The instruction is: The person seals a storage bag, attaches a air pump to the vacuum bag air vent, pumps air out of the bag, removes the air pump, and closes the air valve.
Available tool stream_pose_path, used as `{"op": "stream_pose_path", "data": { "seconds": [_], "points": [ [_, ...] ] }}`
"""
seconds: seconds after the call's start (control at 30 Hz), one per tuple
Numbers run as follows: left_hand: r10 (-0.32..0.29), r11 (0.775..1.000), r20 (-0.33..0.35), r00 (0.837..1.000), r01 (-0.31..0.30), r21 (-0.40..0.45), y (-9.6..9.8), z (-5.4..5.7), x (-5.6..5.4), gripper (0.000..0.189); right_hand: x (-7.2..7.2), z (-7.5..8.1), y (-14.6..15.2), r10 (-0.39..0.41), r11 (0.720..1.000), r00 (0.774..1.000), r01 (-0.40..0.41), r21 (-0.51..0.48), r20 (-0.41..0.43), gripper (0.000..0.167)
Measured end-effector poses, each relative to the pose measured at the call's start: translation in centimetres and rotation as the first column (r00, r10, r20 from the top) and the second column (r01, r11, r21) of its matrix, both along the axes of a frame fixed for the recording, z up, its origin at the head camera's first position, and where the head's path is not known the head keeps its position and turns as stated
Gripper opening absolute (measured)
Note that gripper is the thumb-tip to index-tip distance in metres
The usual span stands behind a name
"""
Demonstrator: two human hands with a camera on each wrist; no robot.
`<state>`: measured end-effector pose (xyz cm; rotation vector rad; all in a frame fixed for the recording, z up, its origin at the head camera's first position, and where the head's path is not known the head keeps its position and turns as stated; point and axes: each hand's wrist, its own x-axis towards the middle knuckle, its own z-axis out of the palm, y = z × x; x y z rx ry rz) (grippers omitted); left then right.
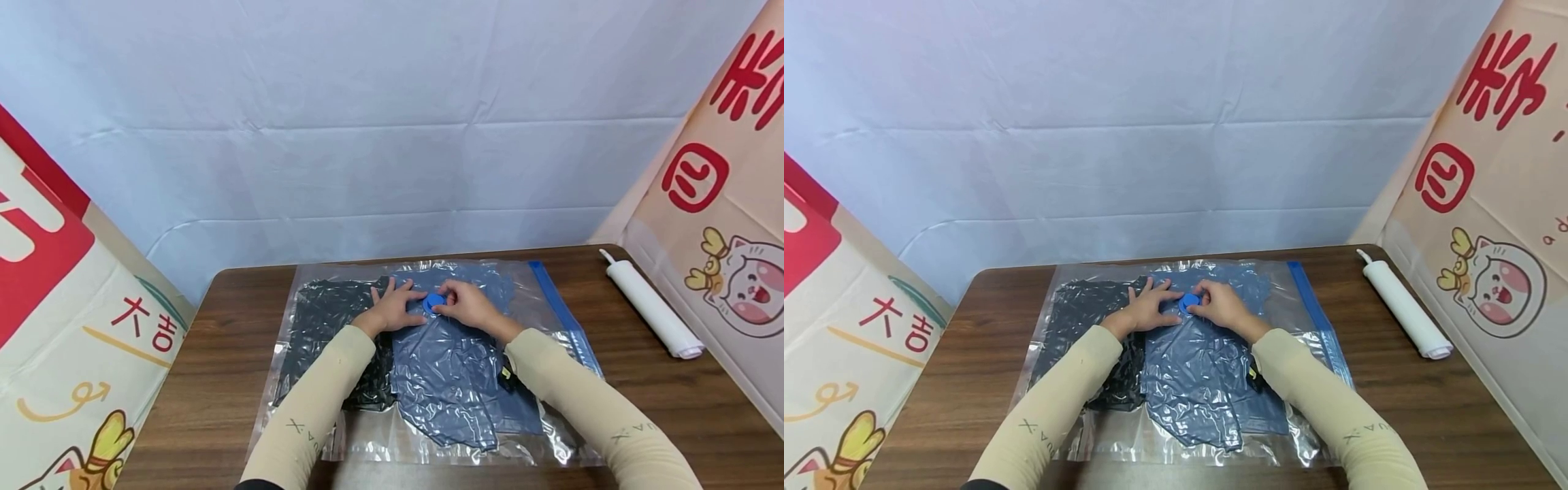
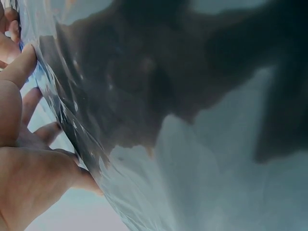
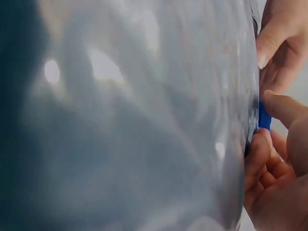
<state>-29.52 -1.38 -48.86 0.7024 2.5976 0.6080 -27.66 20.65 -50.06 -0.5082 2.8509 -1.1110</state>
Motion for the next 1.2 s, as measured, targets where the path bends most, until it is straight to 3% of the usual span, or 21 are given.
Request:
{"op": "stream_pose_path", "data": {
  "seconds": [0.13, 0.37, 0.5, 0.67, 0.9, 1.1, 1.2],
  "points": [
    [0.002, 1.0, 0.003, 1.0, -0.002, -0.003, 0.04, 0.03, -0.02, 0.062, 0.03, -0.05, -0.22, -0.032, 0.999, 0.999, 0.033, 0.031, -0.009, 0.032],
    [0.003, 1.0, 0.002, 1.0, -0.003, -0.007, 0.12, 0.01, -0.02, 0.062, 0.08, 0.01, -0.03, 0.014, 1.0, 1.0, -0.014, -0.007, 0.006, 0.036],
    [0.004, 1.0, -0.002, 1.0, -0.004, -0.005, 0.12, 0.09, 0.04, 0.062, 0.17, 0.14, -0.16, -0.015, 1.0, 1.0, 0.015, 0.004, -0.004, 0.031],
    [0.006, 1.0, -0.003, 1.0, -0.006, -0.001, 0.12, 0.16, 0.07, 0.062, 0.09, 0.05, -0.5, -0.069, 0.996, 0.998, 0.069, 0.049, 0.003, 0.038],
    [0.004, 1.0, -0.006, 1.0, -0.004, -0.007, 0.11, 0.06, -0.01, 0.062, -0.2, 0.0, -0.06, 0.017, 1.0, 1.0, -0.017, -0.014, 0.003, 0.031],
    [0.007, 1.0, -0.003, 1.0, -0.007, -0.006, 0.16, 0.04, -0.01, 0.062, 0.03, 0.17, -0.4, -0.028, 0.999, 1.0, 0.028, 0.019, -0.007, 0.031],
    [0.006, 1.0, -0.003, 1.0, -0.006, -0.002, 0.15, -0.01, -0.02, 0.062, -0.13, 0.0, -0.1, 0.009, 1.0, 1.0, -0.009, 0.005, 0.011, 0.035]
  ]
}}
